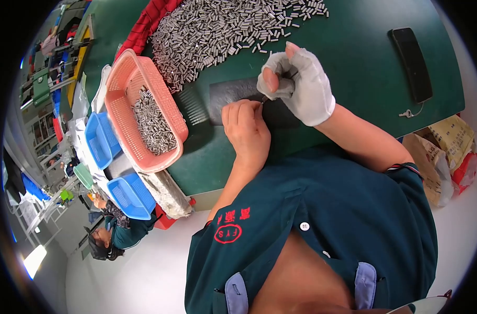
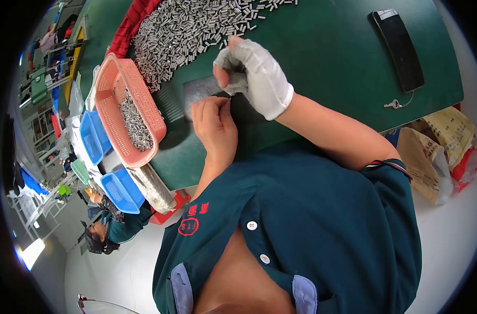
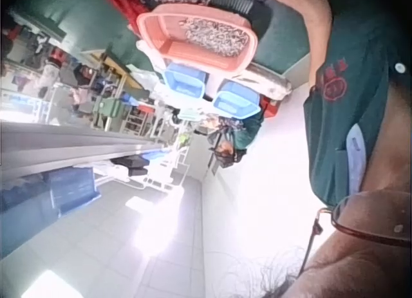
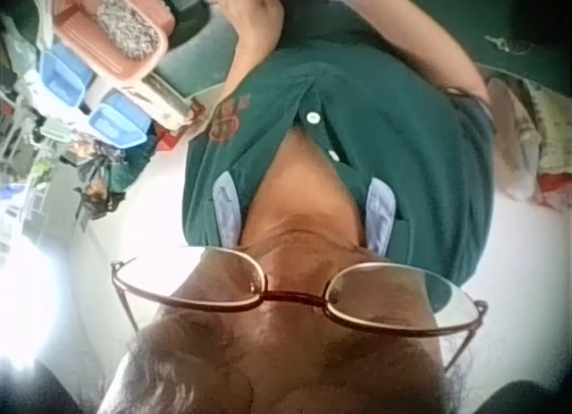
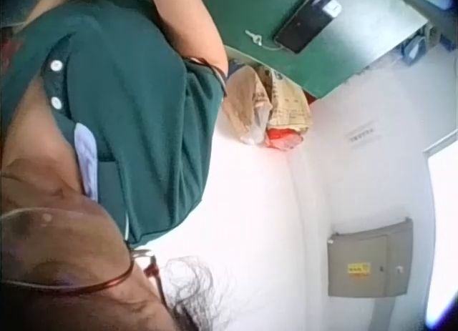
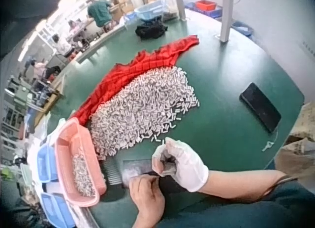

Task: The person picks up and inspects small metal pins one by one on a workbench.

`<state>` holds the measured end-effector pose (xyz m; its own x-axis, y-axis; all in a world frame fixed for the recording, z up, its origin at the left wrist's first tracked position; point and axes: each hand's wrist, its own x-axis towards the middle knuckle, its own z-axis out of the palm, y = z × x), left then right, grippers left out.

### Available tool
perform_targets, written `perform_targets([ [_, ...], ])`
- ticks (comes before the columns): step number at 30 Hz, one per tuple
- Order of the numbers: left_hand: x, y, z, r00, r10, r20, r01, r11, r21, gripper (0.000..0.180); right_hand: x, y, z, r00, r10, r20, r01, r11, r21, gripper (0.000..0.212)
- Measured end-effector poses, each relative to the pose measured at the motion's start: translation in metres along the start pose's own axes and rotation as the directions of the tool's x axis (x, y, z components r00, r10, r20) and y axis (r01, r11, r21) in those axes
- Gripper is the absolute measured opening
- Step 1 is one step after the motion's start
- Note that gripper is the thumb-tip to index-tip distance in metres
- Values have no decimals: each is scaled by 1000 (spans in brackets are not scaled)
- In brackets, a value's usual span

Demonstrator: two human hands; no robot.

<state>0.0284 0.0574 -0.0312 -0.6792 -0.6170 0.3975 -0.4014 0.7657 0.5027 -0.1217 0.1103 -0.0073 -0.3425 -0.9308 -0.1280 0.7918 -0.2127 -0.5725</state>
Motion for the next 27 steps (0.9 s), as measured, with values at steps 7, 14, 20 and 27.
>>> perform_targets([
  [7, 1, 3, -3, 1000, -3, -15, 4, 1000, 22, 14, -13, 3, 20, 995, 86, -59, -98, 961, -257, 57],
  [14, -1, 5, -7, 1000, 23, -6, -23, 998, 60, 12, -1, 4, 3, 999, 9, -35, -12, 997, -74, 45],
  [20, 1, 11, -10, 997, 67, -31, -64, 995, 72, 10, 9, -5, -4, 998, -46, -32, 52, 975, 216, 50],
  [27, 0, 11, -9, 1000, 28, -11, -28, 999, 37, 12, 8, -1, -5, 999, 9, -38, -2, 983, 182, 50],
])
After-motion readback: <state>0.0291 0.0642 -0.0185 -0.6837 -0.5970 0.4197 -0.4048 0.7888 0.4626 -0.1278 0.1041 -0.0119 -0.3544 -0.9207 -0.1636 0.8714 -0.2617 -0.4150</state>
